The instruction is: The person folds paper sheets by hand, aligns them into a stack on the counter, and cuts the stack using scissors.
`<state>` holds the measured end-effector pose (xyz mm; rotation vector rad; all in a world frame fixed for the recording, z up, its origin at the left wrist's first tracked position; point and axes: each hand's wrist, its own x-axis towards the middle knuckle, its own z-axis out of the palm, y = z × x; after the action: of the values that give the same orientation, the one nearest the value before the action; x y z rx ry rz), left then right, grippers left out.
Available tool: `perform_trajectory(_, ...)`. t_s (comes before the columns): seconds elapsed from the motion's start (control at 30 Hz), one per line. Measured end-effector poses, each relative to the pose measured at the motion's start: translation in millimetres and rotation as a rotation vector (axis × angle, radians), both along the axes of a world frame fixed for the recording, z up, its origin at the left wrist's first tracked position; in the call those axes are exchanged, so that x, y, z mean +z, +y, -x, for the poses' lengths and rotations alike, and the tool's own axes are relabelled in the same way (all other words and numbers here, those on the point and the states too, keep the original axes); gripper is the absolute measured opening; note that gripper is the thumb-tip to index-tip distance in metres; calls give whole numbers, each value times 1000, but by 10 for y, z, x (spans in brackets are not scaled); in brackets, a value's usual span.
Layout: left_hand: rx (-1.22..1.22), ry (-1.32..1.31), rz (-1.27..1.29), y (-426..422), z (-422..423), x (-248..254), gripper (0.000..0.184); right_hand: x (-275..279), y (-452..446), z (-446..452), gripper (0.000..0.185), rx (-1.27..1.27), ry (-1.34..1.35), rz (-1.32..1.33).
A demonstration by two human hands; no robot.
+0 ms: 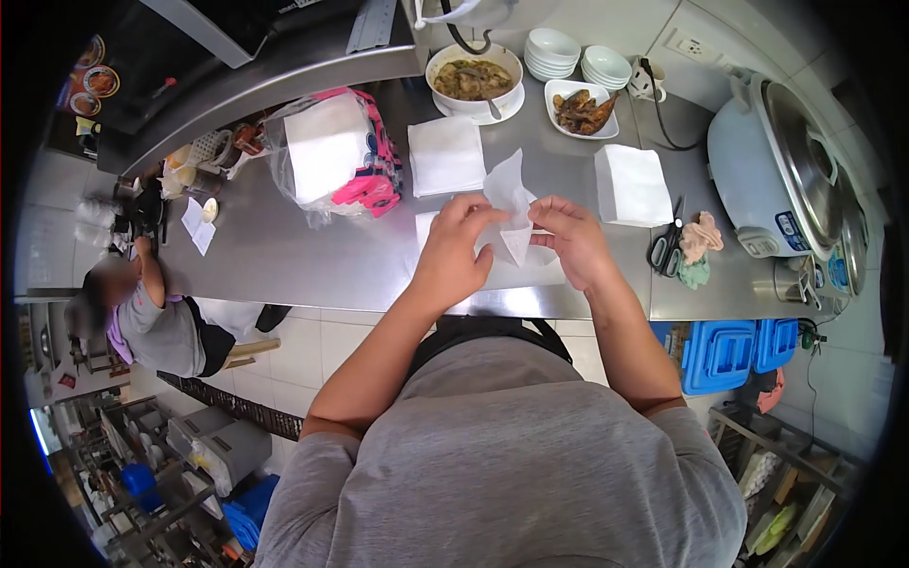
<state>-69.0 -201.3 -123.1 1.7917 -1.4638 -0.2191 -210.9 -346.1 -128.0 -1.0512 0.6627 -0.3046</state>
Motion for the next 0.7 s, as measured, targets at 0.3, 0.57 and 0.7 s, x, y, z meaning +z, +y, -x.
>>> perform_trajectory(0.3, -55, 33, 342, -19, -143, 649, 12, 338, 161, 84, 38, 285, -31, 865)
perform_trajectory(0.57, 350, 874, 461, 284, -393, 325, 8, 20, -290, 528, 26, 318, 249, 467)
perform_trajectory(0.7, 518, 1163, 363, 377, -472, -305, 7, -347, -370, 587, 17, 81, 159, 213)
